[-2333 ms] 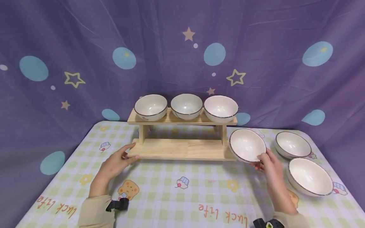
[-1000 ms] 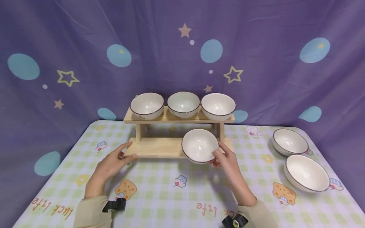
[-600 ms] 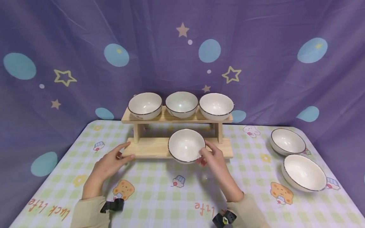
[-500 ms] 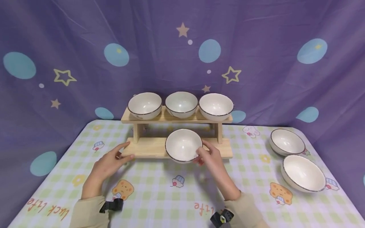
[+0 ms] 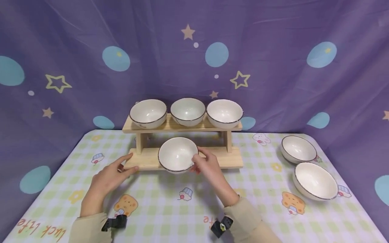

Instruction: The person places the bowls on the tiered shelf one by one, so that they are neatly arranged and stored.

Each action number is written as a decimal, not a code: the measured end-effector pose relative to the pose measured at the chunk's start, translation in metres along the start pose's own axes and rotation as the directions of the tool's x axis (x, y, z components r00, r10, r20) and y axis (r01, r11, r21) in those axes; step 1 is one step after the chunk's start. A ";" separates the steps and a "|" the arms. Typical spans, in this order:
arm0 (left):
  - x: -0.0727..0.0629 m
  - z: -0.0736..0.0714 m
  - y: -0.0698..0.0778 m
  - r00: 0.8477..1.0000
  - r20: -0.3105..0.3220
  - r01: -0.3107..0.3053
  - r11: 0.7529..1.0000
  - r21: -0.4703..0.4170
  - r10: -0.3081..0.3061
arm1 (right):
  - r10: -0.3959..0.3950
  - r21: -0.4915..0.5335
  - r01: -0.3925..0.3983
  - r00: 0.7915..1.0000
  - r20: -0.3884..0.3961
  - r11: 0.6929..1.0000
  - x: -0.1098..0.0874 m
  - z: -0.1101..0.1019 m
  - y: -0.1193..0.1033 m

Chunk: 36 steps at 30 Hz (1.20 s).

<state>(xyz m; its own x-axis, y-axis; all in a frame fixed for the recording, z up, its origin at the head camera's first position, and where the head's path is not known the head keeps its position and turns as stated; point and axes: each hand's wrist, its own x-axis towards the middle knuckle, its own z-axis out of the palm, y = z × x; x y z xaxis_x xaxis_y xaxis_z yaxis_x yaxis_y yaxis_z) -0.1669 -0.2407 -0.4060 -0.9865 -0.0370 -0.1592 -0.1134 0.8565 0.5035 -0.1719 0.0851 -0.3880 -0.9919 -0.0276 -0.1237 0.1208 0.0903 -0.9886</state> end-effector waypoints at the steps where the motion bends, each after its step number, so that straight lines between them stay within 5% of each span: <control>1: 0.000 0.000 0.000 1.000 0.001 -0.001 1.000 0.001 0.001 | -0.004 -0.003 0.004 1.000 0.003 1.000 0.001 0.003 0.000; 21: 0.000 -0.002 -0.002 1.000 0.013 -0.007 0.999 0.033 0.007 | -0.028 0.060 0.022 0.993 0.113 0.998 0.012 0.047 -0.010; 36: 0.000 -0.002 -0.002 1.000 0.008 -0.016 1.000 0.004 0.016 | -0.011 0.133 -0.004 0.994 0.113 0.991 0.022 0.066 -0.004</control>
<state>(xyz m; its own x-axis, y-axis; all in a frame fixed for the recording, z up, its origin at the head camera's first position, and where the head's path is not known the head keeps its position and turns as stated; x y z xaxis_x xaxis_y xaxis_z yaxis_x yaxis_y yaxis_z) -0.1664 -0.2434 -0.4056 -0.9873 -0.0190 -0.1574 -0.0967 0.8592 0.5025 -0.1913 0.0189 -0.3925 -0.9826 -0.1405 -0.1216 0.1287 -0.0430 -0.9907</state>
